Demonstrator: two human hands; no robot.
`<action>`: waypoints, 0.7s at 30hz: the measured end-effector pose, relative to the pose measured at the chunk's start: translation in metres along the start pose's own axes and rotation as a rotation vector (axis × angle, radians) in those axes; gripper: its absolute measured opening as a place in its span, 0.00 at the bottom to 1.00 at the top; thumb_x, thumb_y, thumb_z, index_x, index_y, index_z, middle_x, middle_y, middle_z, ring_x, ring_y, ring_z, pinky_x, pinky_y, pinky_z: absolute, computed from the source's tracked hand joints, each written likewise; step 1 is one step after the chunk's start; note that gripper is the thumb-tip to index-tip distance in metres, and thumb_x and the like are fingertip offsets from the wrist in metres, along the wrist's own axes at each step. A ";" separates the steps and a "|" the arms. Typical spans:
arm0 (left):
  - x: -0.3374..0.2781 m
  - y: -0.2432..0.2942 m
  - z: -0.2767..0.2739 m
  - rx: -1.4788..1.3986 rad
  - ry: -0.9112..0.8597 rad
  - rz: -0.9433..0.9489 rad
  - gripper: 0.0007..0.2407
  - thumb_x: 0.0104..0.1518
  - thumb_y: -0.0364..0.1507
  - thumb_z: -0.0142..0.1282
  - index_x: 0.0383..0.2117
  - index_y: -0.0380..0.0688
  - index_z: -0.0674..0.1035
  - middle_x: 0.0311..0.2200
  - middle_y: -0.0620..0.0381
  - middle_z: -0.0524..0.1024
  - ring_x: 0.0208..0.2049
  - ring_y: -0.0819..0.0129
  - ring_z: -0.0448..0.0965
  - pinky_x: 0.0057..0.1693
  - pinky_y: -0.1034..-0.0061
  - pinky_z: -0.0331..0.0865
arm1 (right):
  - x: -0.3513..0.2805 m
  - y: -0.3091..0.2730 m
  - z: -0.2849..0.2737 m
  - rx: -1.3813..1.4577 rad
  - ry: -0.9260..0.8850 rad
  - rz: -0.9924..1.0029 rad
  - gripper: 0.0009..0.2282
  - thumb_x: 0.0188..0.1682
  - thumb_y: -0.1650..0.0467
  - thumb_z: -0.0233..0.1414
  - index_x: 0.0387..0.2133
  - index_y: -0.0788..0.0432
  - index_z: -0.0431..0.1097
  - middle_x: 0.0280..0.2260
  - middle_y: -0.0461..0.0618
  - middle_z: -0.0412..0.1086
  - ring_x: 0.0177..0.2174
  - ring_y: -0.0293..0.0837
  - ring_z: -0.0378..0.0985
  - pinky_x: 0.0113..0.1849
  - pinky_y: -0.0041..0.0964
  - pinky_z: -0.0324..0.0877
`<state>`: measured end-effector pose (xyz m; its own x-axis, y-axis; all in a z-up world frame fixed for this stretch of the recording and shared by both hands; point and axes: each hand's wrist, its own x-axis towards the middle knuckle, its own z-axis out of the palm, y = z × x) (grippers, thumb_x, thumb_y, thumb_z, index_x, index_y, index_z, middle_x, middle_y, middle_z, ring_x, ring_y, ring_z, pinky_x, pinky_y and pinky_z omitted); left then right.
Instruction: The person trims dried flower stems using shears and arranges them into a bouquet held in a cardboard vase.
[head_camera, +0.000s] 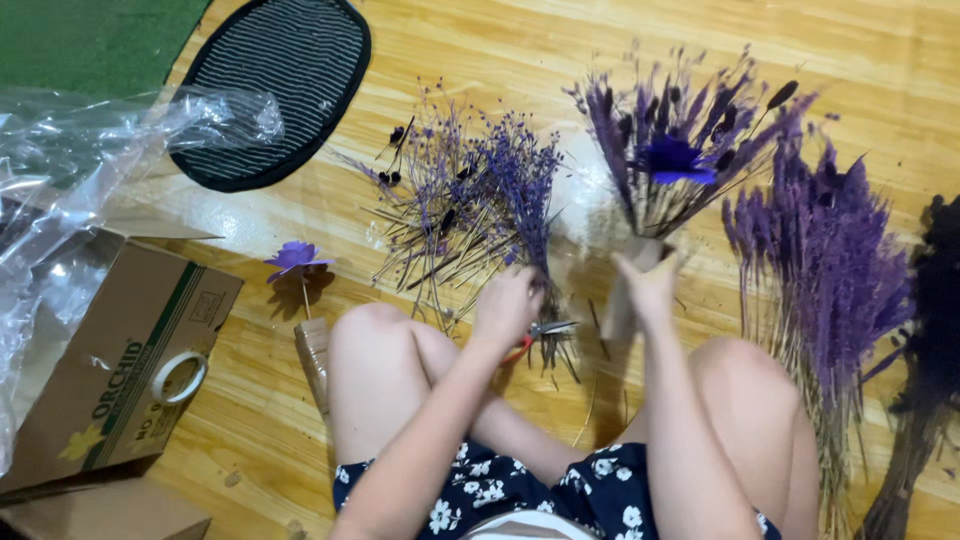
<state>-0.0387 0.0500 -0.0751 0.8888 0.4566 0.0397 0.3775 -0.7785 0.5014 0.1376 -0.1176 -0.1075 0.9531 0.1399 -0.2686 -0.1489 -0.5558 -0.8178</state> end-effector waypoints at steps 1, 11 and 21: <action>-0.005 -0.023 0.024 0.002 -0.005 -0.002 0.06 0.56 0.33 0.61 0.35 0.50 0.82 0.33 0.52 0.80 0.38 0.49 0.84 0.45 0.59 0.79 | 0.023 0.029 0.007 0.000 -0.003 0.005 0.51 0.40 0.57 0.70 0.69 0.66 0.43 0.66 0.72 0.54 0.65 0.64 0.56 0.64 0.59 0.54; -0.043 -0.075 0.124 0.453 0.034 0.020 0.06 0.56 0.29 0.54 0.30 0.44 0.83 0.30 0.49 0.79 0.35 0.50 0.80 0.40 0.59 0.69 | 0.064 0.113 0.041 -0.210 0.216 -0.103 0.37 0.38 0.58 0.71 0.51 0.74 0.65 0.47 0.79 0.68 0.52 0.74 0.70 0.54 0.65 0.65; -0.047 -0.029 0.019 0.354 -0.255 -0.009 0.06 0.53 0.27 0.58 0.32 0.44 0.86 0.29 0.49 0.83 0.37 0.52 0.85 0.41 0.60 0.75 | 0.001 0.035 0.047 -0.260 0.325 -0.187 0.39 0.45 0.67 0.69 0.65 0.58 0.48 0.63 0.77 0.45 0.62 0.77 0.49 0.61 0.73 0.48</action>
<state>-0.0860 0.0429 -0.1083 0.9039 0.3777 -0.2008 0.4120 -0.8949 0.1715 0.1209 -0.0988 -0.1600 0.9967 0.0157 0.0795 0.0652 -0.7387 -0.6709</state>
